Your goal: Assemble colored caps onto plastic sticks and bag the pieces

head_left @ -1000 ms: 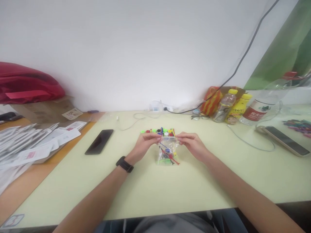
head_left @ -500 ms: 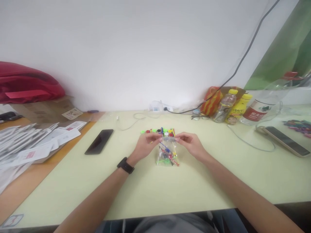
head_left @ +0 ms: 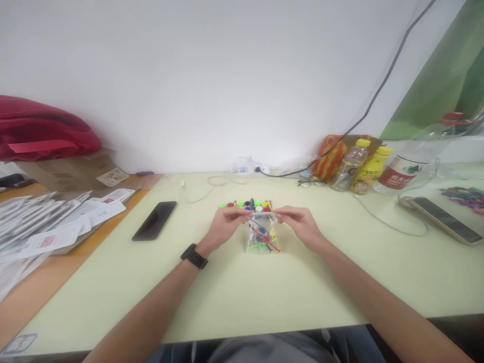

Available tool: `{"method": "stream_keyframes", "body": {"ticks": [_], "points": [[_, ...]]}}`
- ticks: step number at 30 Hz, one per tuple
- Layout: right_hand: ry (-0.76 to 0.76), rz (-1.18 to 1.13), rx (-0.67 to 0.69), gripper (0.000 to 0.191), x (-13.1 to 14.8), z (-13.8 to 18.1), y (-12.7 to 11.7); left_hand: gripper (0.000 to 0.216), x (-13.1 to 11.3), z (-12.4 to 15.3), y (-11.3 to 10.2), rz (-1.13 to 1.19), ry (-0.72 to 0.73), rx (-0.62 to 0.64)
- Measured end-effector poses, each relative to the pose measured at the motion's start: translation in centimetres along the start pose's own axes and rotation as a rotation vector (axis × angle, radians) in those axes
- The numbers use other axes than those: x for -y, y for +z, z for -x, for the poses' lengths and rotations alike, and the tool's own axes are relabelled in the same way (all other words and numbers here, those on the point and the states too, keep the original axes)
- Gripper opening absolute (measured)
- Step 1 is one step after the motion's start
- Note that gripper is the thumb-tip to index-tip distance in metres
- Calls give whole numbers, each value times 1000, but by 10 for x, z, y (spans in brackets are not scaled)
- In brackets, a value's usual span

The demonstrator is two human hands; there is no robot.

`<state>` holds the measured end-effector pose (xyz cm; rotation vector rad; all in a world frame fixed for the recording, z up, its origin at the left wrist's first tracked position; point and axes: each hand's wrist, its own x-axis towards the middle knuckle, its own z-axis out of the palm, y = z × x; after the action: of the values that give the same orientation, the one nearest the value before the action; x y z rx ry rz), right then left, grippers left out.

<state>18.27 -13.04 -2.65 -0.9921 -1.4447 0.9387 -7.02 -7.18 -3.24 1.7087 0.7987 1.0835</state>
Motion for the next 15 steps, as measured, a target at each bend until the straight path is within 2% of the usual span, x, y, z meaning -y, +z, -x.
{"method": "stream_keyframes", "body": {"ticks": [9,15], "points": [[-49,-3,38,19,-2,0,-2,16,-5,5,5,36,36,-9],[38,63,64,24,2,1,3,32,-13,8,12,79,8,32]]}}
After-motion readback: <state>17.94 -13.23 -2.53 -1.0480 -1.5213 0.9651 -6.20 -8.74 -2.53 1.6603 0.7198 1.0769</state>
